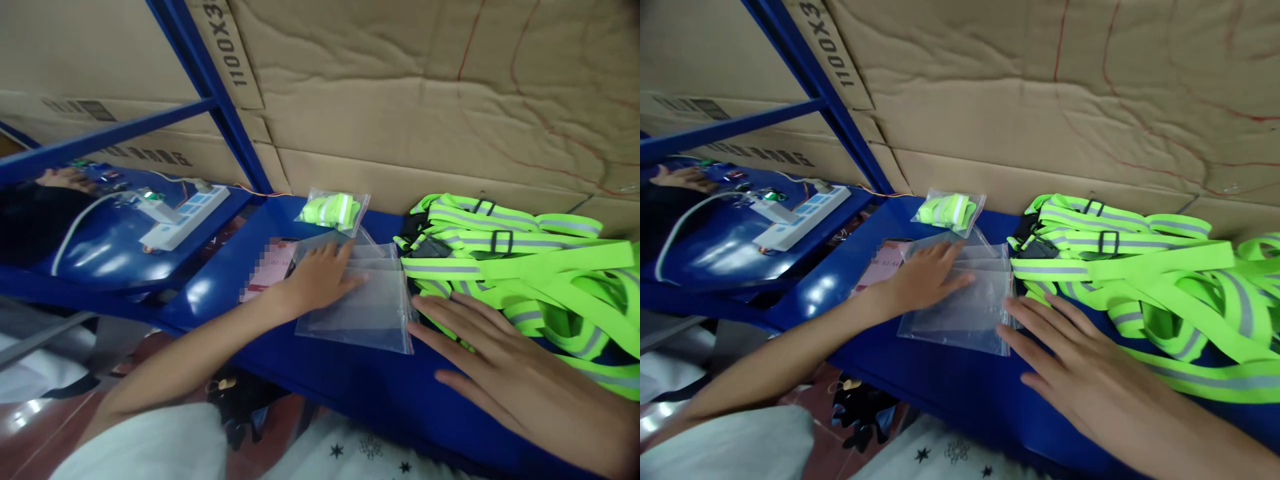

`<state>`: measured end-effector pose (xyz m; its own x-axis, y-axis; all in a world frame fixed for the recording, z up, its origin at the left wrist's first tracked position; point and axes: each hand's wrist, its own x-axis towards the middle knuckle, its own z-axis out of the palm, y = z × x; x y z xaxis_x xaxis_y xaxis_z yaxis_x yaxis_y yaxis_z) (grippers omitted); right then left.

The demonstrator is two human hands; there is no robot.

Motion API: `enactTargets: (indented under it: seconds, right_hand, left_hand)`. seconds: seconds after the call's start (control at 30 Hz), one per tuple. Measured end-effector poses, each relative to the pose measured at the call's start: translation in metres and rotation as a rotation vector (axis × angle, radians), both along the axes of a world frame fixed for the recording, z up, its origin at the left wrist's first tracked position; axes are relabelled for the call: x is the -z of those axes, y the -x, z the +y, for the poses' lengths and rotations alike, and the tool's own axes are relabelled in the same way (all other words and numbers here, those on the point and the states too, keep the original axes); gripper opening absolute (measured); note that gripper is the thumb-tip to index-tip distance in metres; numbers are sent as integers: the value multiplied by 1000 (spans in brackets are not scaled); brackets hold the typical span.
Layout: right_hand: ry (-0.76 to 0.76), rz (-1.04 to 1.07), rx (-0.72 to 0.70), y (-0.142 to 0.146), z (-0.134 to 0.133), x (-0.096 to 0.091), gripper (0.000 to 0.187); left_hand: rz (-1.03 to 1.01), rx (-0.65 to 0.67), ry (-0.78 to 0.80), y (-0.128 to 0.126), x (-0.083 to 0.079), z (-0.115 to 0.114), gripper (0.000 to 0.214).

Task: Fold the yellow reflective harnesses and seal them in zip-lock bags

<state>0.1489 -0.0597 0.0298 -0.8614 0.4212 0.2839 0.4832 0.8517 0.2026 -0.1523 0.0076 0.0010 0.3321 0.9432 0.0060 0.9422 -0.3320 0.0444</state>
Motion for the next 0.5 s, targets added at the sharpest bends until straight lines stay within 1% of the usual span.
enactTargets:
  seconds: [0.07, 0.13, 0.2, 0.23, 0.27, 0.3, 0.33, 0.37, 0.4, 0.43, 0.47, 0.5]
  right_hand:
    - [5, 0, 84, -27, -21, 8, 49]
    - [45, -2, 166, -44, -36, 18, 57]
    - [83, -2, 178, -49, -44, 28, 69]
    - [92, -4, 157, -48, -45, 33, 73]
    - [96, -7, 132, -45, -44, 37, 75]
    - [93, -8, 106, -42, -43, 42, 74]
    - [88, -6, 89, -38, -41, 46, 73]
    - [89, -6, 85, -35, -39, 49, 72]
    - [91, -2, 85, -32, -37, 52, 71]
    - [97, 4, 81, -30, -36, 54, 71]
    - [107, 9, 69, -30, -35, 55, 72]
    - [121, 13, 50, -29, -35, 55, 73]
  left_hand:
    - [43, 70, 52, -20, 2, -8, 78]
    - [27, 164, 84, -36, 0, -26, 73]
    - [-28, 268, 153, -44, -7, -43, 69]
    - [-60, 316, 187, -44, -12, -46, 67]
    - [-94, 344, 200, -41, -18, -45, 64]
    - [-128, 337, 183, -34, -23, -39, 61]
    - [-154, 289, 132, -24, -28, -29, 57]
    - [-176, 184, 56, -12, -32, -16, 56]
    - [-163, 11, -50, 2, -35, -2, 56]
    - [-92, -189, -103, 17, -35, 13, 64]
    - [-10, -369, -82, 32, -34, 26, 76]
    - [36, -508, 6, 45, -31, 36, 86]
